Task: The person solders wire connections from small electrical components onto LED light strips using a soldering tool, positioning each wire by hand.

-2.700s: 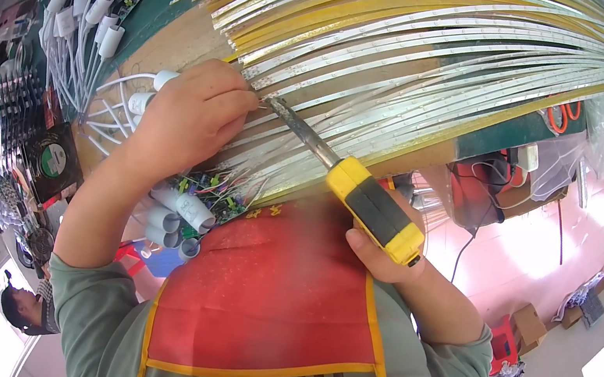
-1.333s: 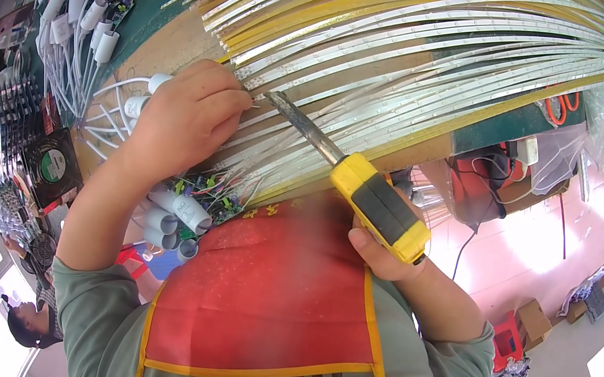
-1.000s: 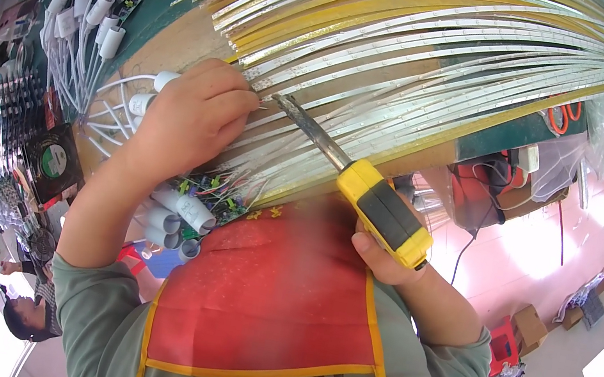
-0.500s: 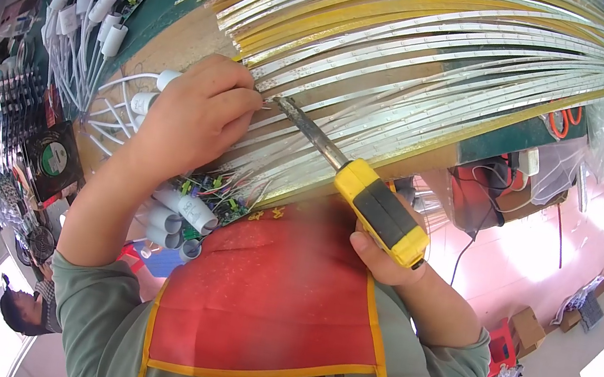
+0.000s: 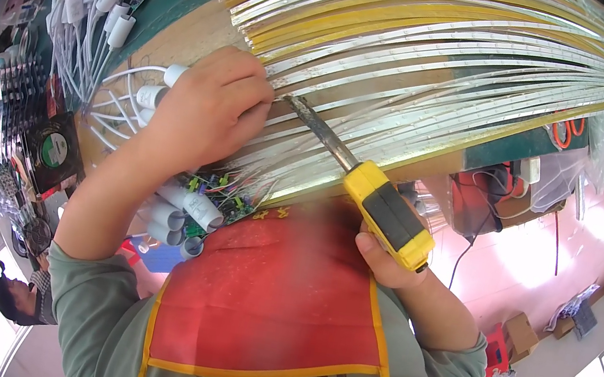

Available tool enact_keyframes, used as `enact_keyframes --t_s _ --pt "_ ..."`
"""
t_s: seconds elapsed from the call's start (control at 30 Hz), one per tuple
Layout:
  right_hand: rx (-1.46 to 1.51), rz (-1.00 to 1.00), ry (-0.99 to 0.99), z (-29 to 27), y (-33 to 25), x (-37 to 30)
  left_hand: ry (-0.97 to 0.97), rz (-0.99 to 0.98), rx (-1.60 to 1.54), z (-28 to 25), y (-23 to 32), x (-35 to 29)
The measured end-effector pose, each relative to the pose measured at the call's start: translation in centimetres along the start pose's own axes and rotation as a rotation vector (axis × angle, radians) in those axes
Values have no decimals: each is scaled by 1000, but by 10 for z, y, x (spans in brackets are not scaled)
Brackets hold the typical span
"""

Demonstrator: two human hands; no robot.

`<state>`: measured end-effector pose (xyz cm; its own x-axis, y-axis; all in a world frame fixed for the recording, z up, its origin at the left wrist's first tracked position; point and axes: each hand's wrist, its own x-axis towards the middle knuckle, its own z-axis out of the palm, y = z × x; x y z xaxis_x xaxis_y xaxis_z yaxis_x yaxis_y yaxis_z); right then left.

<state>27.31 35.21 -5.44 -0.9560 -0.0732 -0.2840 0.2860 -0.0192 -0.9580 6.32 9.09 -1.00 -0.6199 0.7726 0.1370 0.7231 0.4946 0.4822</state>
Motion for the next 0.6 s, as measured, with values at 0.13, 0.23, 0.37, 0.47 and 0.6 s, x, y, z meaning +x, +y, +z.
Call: enact_keyframes --t_s 0.13,0.23,0.37,0.47,0.6 --pt "-32 -3 9 0 -1 0 18 11 -5 1 1 1" --pt "-32 16 -10 -3 0 -1 23 16 -2 1 1 2" --pt "7 37 -16 -3 0 -1 24 17 2 1 3 2" --pt "20 4 23 0 0 -1 28 14 -9 1 3 3" --pt "-1 0 36 0 -2 -1 19 22 16 1 3 3"
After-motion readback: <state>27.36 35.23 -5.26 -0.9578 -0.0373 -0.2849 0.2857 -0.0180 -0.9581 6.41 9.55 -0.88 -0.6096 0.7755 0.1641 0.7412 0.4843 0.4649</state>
